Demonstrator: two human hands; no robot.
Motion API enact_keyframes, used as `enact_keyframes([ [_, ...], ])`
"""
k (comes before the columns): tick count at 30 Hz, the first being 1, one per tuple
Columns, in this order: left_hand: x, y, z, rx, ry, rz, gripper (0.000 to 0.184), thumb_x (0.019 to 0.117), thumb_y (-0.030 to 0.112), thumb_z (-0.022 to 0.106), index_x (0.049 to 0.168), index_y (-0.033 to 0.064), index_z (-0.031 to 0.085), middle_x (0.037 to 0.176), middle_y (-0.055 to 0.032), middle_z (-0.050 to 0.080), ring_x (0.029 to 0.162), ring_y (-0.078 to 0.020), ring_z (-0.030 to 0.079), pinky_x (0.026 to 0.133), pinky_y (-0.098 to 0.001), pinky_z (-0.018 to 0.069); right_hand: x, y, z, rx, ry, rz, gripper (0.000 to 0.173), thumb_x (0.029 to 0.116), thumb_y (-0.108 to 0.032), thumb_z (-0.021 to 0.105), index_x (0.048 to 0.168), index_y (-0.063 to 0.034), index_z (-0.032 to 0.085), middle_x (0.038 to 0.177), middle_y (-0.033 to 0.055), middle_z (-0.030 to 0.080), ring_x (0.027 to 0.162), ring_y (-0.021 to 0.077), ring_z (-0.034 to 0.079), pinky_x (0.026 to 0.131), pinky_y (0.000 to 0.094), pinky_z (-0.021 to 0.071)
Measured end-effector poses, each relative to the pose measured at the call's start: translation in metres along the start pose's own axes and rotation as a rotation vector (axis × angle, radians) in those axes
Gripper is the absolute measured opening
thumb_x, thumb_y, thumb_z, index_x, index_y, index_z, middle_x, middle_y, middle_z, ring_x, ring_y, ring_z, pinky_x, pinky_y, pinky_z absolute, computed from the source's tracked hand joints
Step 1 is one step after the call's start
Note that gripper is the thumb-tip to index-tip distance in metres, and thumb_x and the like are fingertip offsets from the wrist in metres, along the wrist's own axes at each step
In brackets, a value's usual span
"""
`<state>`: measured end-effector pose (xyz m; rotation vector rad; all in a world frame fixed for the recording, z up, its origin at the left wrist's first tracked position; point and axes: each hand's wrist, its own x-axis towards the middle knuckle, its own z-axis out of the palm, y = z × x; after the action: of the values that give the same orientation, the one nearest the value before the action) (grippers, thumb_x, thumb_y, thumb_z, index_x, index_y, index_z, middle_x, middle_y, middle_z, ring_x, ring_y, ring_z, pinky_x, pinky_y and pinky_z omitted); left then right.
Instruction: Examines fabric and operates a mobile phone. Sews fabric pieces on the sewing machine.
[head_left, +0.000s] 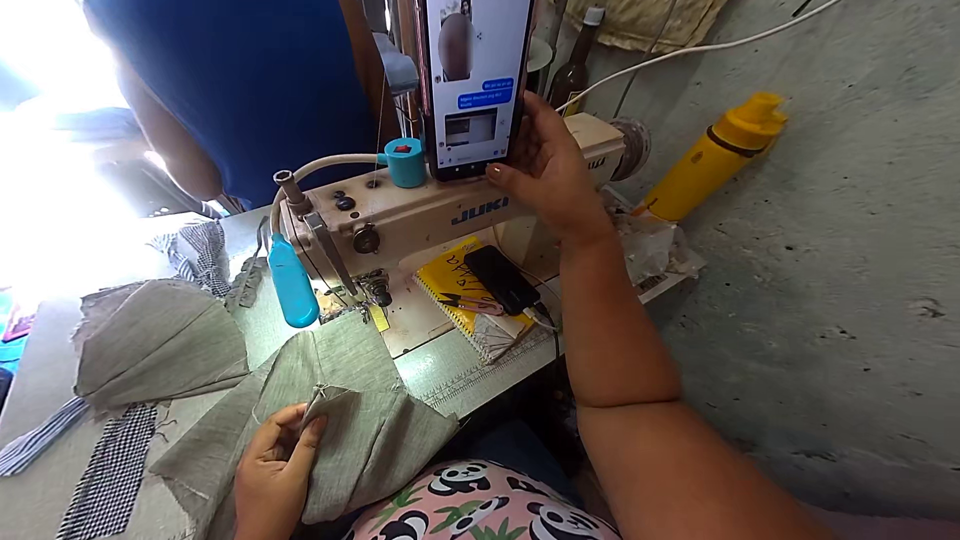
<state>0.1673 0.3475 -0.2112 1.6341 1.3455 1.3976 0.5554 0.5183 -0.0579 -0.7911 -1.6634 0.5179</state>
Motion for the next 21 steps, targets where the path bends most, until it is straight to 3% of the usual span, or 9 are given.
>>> enact_keyframes([
  [7,0.0,0.001,0.0,0.001,-0.004,0.003,0.02,0.0913,0.015,0.071,0.11,0.008,0.066,0.094,0.0136,0.069,0.08,0.0074,0.064,0.075,-0.0114,0.0551,0.0,0.001,0.001,0.019,0.012,-0.002,0.077,0.0883,-0.009,0.073,0.151,0.0098,0.032,0.119,0.0139,0.063,0.104,0.0131,0.067,0.093,0.027,0.057],
  [12,0.0,0.0,0.001,0.008,-0.007,0.015,0.021,0.0913,0.016,0.071,0.11,0.0084,0.066,0.093,0.0141,0.068,0.08,0.0076,0.063,0.074,-0.0114,0.0546,0.003,-0.008,0.013,0.059,0.124,0.055,0.052,0.0993,-0.014,0.062,0.143,0.0072,0.043,0.11,0.008,0.065,0.097,0.0091,0.067,0.089,0.027,0.0575],
  [17,0.0,0.0,0.001,-0.004,-0.008,0.019,0.02,0.0913,0.014,0.071,0.11,0.009,0.066,0.093,0.0143,0.068,0.08,0.0075,0.063,0.075,-0.0112,0.0547,0.009,-0.007,0.031,-0.097,0.305,0.058,0.043,0.0971,-0.021,0.069,0.129,0.0039,0.056,0.104,0.0072,0.071,0.091,0.0078,0.07,0.083,0.0264,0.06],
  [21,0.0,0.0,0.0,-0.012,-0.006,0.018,0.02,0.0914,0.015,0.071,0.11,0.0106,0.066,0.094,0.0146,0.069,0.081,0.0071,0.064,0.075,-0.0116,0.0552,0.009,-0.004,0.028,-0.071,0.279,0.034,0.038,0.1009,-0.02,0.061,0.13,0.0044,0.057,0.105,0.0065,0.07,0.092,0.0074,0.069,0.085,0.0272,0.059],
])
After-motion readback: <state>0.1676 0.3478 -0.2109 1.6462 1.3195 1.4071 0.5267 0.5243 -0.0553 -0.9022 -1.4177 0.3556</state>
